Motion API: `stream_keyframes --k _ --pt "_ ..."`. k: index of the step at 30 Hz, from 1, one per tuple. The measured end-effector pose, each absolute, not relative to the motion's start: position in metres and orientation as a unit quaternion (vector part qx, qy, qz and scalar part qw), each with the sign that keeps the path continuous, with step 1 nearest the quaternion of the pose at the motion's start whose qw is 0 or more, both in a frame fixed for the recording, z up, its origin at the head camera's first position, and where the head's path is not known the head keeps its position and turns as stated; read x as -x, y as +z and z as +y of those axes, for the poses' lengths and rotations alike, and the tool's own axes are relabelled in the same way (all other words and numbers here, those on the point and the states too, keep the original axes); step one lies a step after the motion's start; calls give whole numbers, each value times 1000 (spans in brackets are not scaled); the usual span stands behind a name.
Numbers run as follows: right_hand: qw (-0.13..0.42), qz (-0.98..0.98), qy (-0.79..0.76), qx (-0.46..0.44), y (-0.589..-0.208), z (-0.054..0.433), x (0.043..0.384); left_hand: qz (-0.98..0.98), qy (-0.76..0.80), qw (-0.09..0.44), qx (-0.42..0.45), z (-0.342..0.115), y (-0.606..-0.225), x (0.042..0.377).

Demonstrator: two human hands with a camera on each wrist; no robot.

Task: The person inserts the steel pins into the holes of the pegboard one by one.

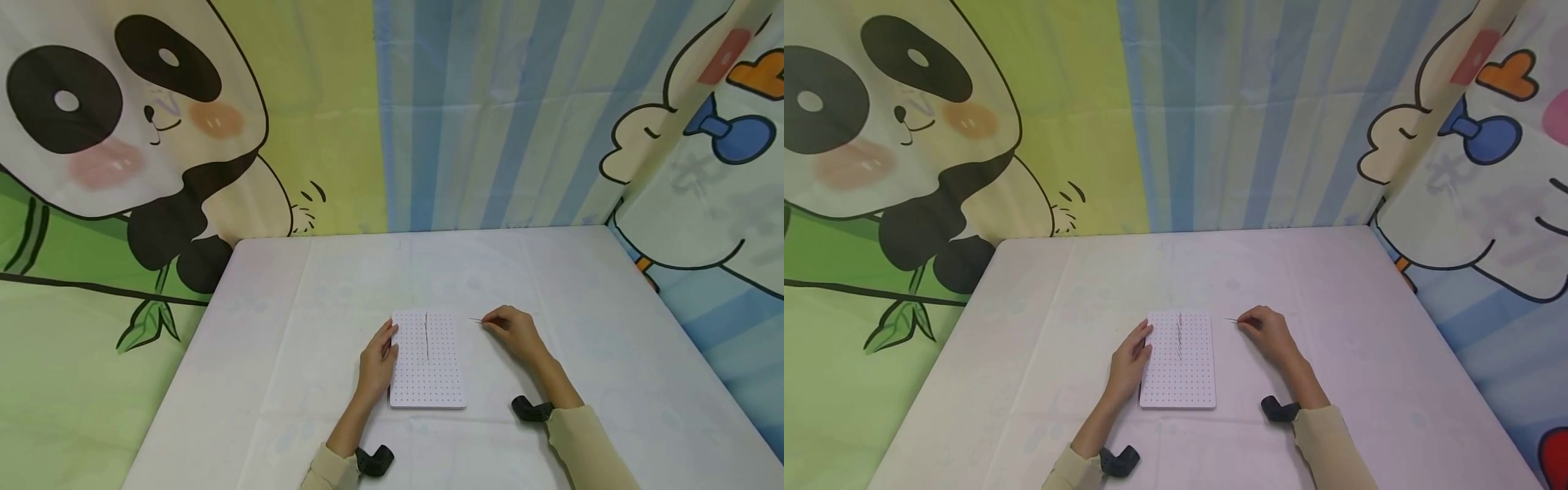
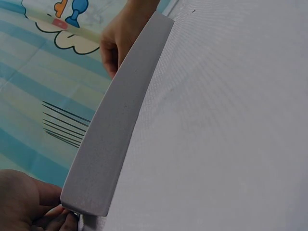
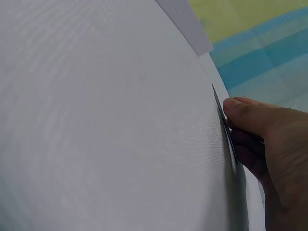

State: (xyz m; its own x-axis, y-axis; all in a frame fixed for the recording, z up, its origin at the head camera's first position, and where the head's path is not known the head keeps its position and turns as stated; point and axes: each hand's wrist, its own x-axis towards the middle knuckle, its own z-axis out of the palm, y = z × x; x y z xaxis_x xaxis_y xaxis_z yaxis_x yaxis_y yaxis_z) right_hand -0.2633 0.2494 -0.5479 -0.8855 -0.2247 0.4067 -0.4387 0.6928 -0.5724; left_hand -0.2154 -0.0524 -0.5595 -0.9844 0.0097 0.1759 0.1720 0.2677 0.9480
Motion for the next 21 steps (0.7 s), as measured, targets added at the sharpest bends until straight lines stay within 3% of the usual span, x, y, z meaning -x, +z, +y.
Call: stream_keyframes --k 11,21 --pt "163 -911 322 -199 -549 250 267 -793 -600 76 67 -53 -561 217" --pt "113 -924 312 -189 -543 247 266 -788 -608 72 64 -54 -563 217"
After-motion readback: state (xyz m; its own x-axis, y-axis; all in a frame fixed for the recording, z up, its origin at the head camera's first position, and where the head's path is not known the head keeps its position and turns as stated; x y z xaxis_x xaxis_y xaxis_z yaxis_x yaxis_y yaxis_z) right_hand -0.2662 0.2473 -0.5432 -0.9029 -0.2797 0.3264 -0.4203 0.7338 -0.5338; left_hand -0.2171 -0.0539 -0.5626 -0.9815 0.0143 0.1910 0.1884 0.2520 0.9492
